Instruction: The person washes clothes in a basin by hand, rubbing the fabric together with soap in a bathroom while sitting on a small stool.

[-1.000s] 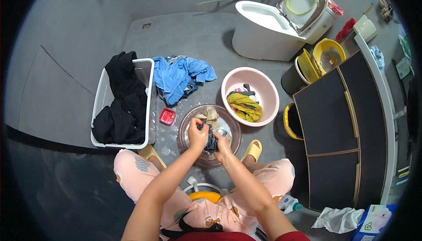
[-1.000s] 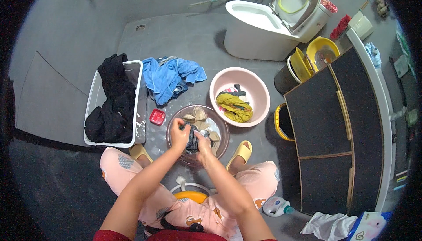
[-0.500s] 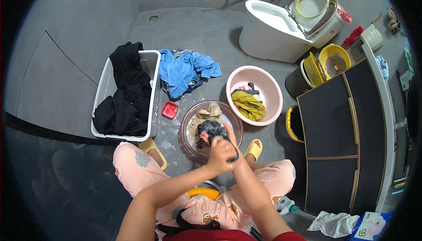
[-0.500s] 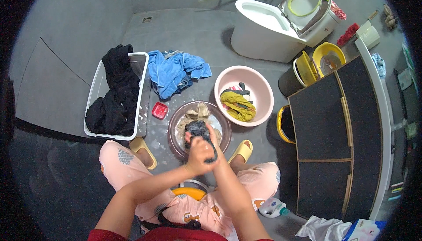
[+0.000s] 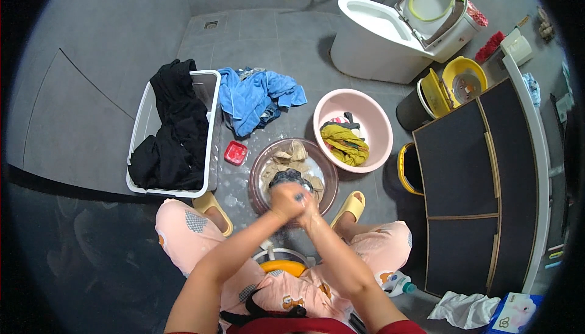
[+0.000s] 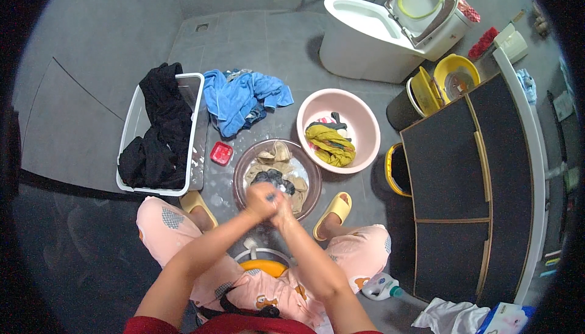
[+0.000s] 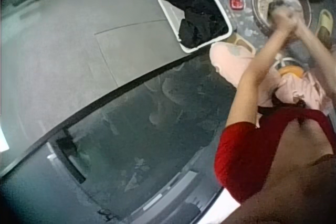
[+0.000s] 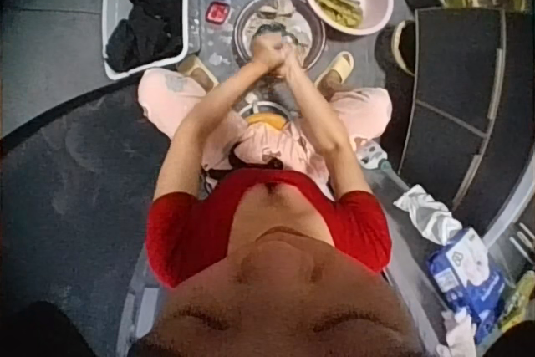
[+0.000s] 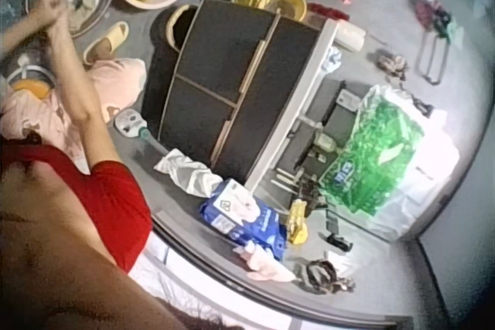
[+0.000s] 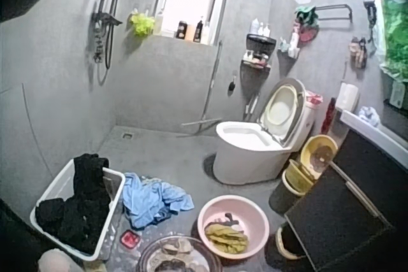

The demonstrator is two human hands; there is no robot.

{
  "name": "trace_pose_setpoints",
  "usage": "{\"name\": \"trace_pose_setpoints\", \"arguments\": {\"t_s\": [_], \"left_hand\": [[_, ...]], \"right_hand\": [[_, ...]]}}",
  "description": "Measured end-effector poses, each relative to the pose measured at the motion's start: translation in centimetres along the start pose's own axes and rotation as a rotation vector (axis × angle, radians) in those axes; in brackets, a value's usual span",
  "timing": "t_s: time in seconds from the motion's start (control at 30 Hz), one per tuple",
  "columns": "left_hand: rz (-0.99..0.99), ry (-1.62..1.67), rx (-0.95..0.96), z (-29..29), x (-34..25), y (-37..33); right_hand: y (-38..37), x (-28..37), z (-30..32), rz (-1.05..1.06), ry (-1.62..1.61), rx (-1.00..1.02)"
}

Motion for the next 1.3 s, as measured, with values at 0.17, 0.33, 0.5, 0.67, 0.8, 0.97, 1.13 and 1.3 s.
{"name": "trace_pose_setpoints", "arguments": {"t_s": [0.17, 0.33, 0.5, 0.67, 0.8, 0.97, 1.13, 1.3], "left_hand": [[0.743, 0.363, -0.356, 1.5, 12.2, 2.5], [1.523, 1.285, 0.101, -4.0, 8.1, 5.7], [1.119, 0.923, -0.299, -1.6, 8.5, 4.7], [0.515, 0.307, 0.000, -0.7, 2.0, 2.0], [0.010, 0.094, 0.104, -0.8, -5.5, 3.3], [-0.093, 0.118, -0.036, -0.9, -3.6, 2.8], [0.283, -0.051, -0.092, -0.2, 1.4, 1.0], [0.203, 0.045, -0.032, -0.2, 1.3, 2.4]], "right_hand": [[2.2, 1.6, -3.7, 0.106, -0.090, 0.159], [0.8, 4.0, -2.2, 0.100, -0.260, 0.190], [1.6, 3.3, -0.9, 0.136, 0.277, -0.089], [-0.2, 1.5, -0.7, -0.191, -0.149, 0.128], [-0.7, 2.6, -1.5, -0.388, -0.001, 0.492], [-0.9, 1.5, 0.3, 0.006, 0.052, 0.091], [-0.2, 0.6, -0.7, 0.094, 0.148, 0.102], [1.8, 0.9, -3.3, 0.007, 0.139, 0.221]]}}
Point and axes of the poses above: each hand's wrist, its own y-axis away from the middle knuckle, its own z-axis out of the back of the hand, x = y × z, the point moved 6 cm from there along -y, towards the middle knuckle, and after that the axes turned 1 degree about y, right-handed, at the moved point
